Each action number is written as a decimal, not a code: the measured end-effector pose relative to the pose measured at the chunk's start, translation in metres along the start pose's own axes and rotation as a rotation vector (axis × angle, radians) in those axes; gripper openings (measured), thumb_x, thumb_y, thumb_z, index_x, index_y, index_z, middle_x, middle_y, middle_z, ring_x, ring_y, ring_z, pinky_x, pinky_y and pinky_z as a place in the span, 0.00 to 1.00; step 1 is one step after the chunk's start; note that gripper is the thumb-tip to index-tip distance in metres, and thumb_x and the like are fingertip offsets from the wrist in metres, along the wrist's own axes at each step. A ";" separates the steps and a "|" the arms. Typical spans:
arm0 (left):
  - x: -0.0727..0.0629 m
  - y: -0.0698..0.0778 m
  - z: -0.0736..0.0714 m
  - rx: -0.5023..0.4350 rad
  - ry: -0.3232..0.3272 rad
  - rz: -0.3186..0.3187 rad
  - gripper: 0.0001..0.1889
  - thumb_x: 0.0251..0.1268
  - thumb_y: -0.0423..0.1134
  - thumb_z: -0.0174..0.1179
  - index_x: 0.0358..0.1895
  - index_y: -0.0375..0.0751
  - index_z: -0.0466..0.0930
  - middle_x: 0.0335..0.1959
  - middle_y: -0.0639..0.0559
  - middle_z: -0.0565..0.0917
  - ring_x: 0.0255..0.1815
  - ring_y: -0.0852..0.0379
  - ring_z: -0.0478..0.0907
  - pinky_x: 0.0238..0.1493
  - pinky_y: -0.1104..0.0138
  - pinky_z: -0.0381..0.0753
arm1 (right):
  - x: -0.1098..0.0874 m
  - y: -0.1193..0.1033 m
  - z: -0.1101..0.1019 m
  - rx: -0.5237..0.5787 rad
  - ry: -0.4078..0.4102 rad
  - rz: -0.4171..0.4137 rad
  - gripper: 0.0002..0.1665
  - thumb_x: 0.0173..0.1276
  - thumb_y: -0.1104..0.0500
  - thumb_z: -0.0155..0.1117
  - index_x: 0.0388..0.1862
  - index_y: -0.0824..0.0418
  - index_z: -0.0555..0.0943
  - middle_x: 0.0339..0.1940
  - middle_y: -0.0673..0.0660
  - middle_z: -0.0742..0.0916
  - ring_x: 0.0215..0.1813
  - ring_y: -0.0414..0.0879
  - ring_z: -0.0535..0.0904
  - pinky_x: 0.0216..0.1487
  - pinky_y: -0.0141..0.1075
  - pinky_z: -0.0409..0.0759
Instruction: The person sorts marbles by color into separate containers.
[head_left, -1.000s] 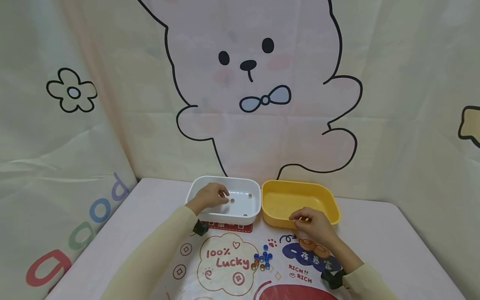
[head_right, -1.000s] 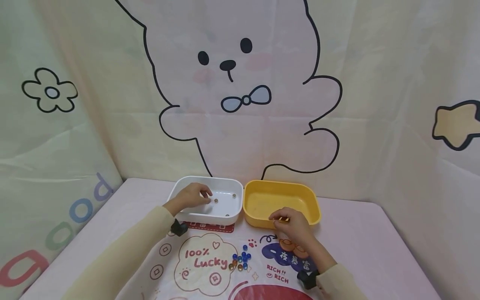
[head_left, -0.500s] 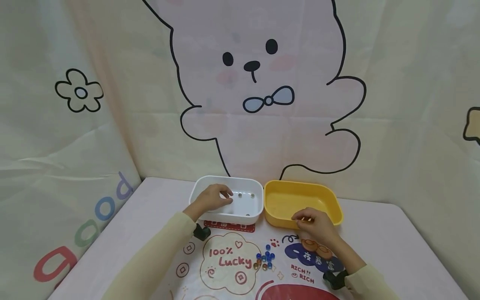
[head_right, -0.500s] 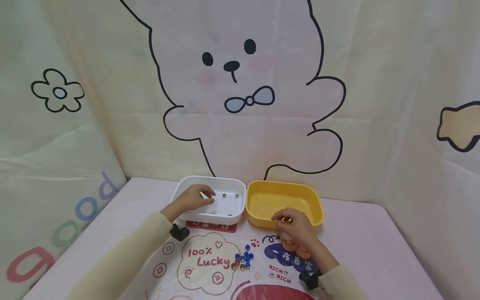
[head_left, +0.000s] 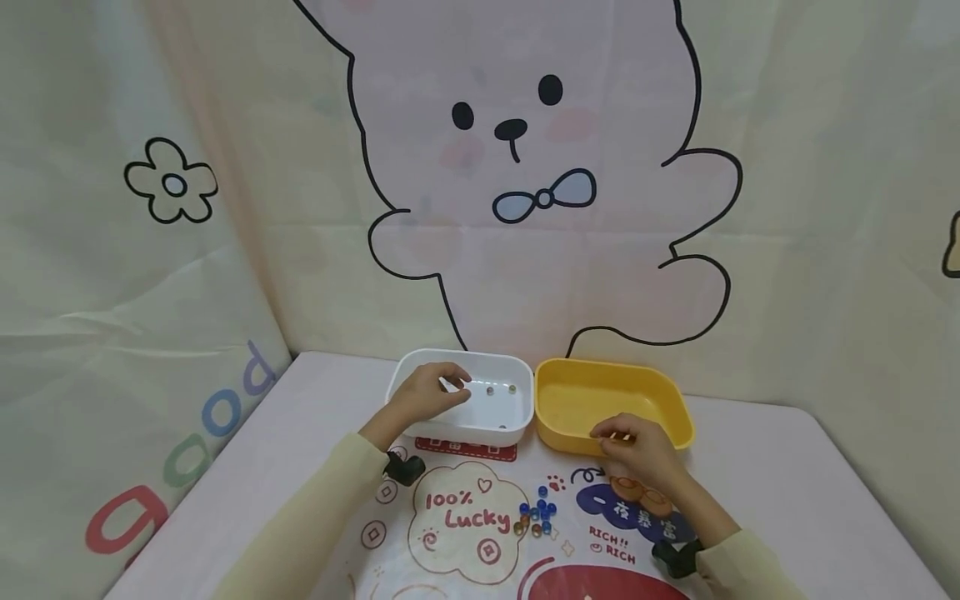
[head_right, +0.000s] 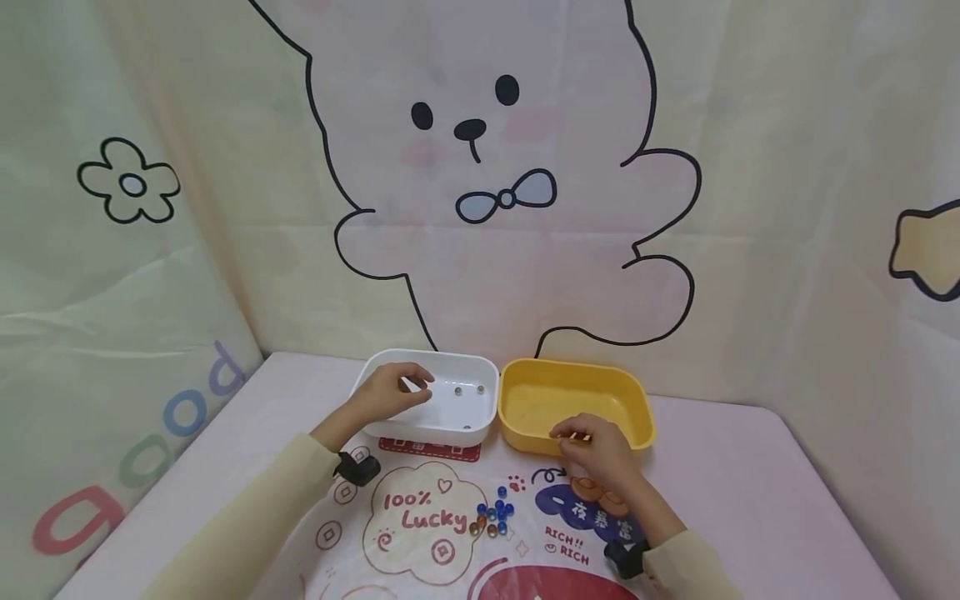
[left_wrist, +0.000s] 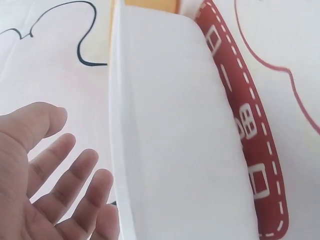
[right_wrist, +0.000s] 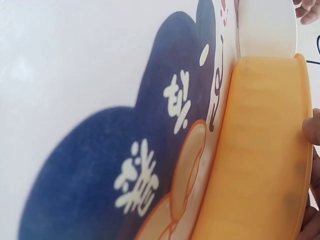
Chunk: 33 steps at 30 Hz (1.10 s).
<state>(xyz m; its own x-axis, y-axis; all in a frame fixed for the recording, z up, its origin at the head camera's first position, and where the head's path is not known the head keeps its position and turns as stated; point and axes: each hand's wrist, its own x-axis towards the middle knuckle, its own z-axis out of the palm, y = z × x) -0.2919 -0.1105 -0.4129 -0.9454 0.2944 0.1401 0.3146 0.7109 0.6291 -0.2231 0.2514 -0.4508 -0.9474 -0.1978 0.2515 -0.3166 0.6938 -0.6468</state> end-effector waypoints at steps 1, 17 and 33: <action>-0.001 0.002 -0.001 -0.002 0.003 0.003 0.15 0.59 0.48 0.64 0.47 0.49 0.83 0.40 0.58 0.84 0.36 0.60 0.78 0.37 0.66 0.77 | 0.000 0.000 -0.001 -0.002 -0.001 0.002 0.08 0.63 0.61 0.67 0.39 0.48 0.86 0.39 0.45 0.86 0.40 0.40 0.76 0.44 0.27 0.78; -0.039 0.039 0.014 -0.067 -0.068 0.102 0.11 0.58 0.47 0.65 0.44 0.54 0.83 0.40 0.57 0.85 0.29 0.60 0.77 0.27 0.69 0.77 | 0.000 0.000 -0.001 -0.016 0.006 0.000 0.08 0.63 0.61 0.67 0.40 0.49 0.86 0.39 0.46 0.86 0.40 0.41 0.76 0.44 0.26 0.78; -0.073 0.065 0.038 -0.072 -0.249 0.136 0.12 0.57 0.48 0.67 0.46 0.59 0.84 0.42 0.60 0.85 0.32 0.68 0.76 0.33 0.75 0.77 | 0.001 -0.001 -0.001 -0.010 -0.001 0.014 0.08 0.63 0.61 0.67 0.39 0.49 0.86 0.39 0.46 0.86 0.40 0.42 0.76 0.44 0.26 0.78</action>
<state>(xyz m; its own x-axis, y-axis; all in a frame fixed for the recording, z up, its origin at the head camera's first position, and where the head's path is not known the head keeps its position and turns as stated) -0.1990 -0.0622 -0.4114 -0.8419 0.5381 0.0406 0.4221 0.6096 0.6710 -0.2234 0.2513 -0.4496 -0.9520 -0.1886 0.2412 -0.3024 0.7037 -0.6429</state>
